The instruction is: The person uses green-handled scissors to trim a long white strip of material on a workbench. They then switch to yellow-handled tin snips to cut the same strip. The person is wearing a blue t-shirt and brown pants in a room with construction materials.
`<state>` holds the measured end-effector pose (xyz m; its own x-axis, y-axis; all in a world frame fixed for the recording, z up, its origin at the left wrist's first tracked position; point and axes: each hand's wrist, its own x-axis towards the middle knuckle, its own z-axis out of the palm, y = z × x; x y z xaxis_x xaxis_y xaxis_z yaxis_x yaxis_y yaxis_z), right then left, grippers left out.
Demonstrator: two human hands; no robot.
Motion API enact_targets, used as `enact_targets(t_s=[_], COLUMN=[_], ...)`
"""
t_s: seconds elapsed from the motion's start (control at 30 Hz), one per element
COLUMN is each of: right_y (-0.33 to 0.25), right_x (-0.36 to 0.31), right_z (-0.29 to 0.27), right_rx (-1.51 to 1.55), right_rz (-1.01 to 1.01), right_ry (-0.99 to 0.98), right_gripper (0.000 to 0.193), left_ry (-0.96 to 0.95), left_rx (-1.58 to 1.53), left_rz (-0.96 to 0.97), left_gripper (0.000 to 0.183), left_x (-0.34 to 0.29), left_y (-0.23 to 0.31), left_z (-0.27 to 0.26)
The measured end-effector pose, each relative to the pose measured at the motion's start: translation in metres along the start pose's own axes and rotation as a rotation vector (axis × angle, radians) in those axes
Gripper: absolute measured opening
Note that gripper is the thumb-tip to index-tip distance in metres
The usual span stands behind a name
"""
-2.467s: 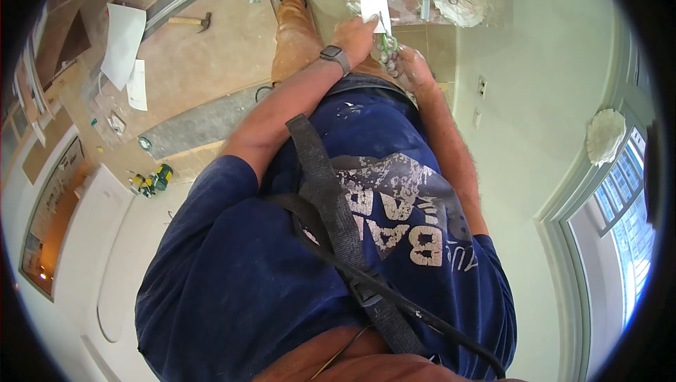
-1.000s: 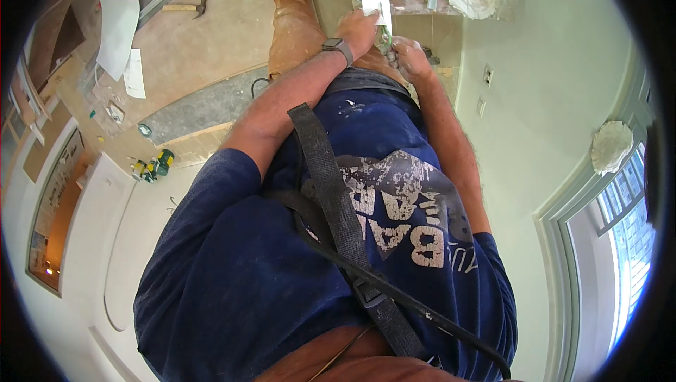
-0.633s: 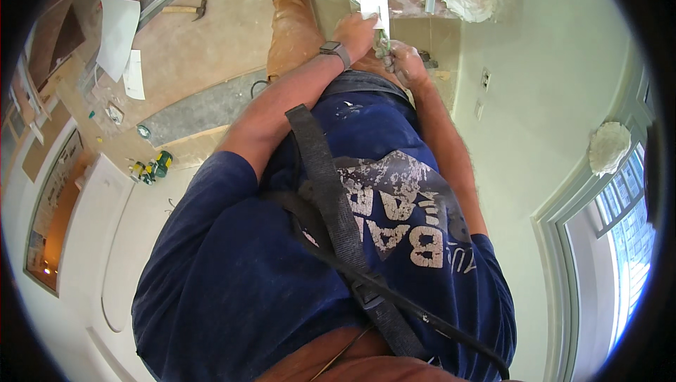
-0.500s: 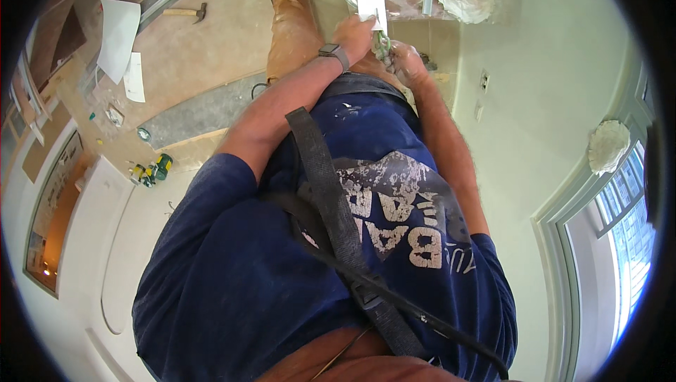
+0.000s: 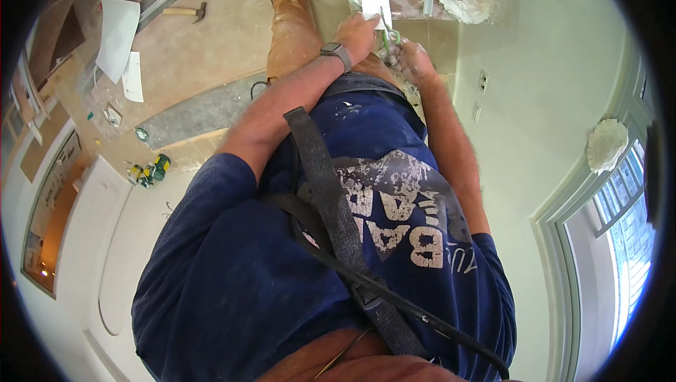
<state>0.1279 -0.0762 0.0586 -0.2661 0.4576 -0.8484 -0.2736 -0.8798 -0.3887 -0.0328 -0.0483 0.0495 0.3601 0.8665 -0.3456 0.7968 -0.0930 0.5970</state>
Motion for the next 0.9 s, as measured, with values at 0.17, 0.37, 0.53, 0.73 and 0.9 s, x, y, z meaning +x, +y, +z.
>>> enact_targets(t_s=[0.17,0.37,0.53,0.73,0.9], right_y=[0.006,0.009,0.006,0.010,0.011], right_x=[-0.006,-0.013,-0.017,-0.014,-0.009], right_z=[0.006,0.008,0.019,0.018,0.016], right_rx=[0.038,-0.066,-0.045,0.172,0.156], right_rz=[-0.064,-0.103,-0.107,-0.078,-0.085], right_ry=[0.014,-0.042,-0.091,-0.058,-0.095], right_gripper=[0.028,0.029,0.031,0.037,0.038], left_ry=[0.056,-0.044,0.129,0.128,0.155], left_rx=[-0.140,-1.146,-0.721,-0.635,-0.718], left_rz=[0.038,-0.731,-0.642,-0.547,-0.519], left_gripper=[0.031,0.045,0.039,0.038,0.037], left_x=[-0.001,0.019,0.030,0.026,0.028], left_y=[-0.005,-0.003,-0.012,-0.004,-0.015], left_z=[0.001,-0.017,0.015,0.008,0.021])
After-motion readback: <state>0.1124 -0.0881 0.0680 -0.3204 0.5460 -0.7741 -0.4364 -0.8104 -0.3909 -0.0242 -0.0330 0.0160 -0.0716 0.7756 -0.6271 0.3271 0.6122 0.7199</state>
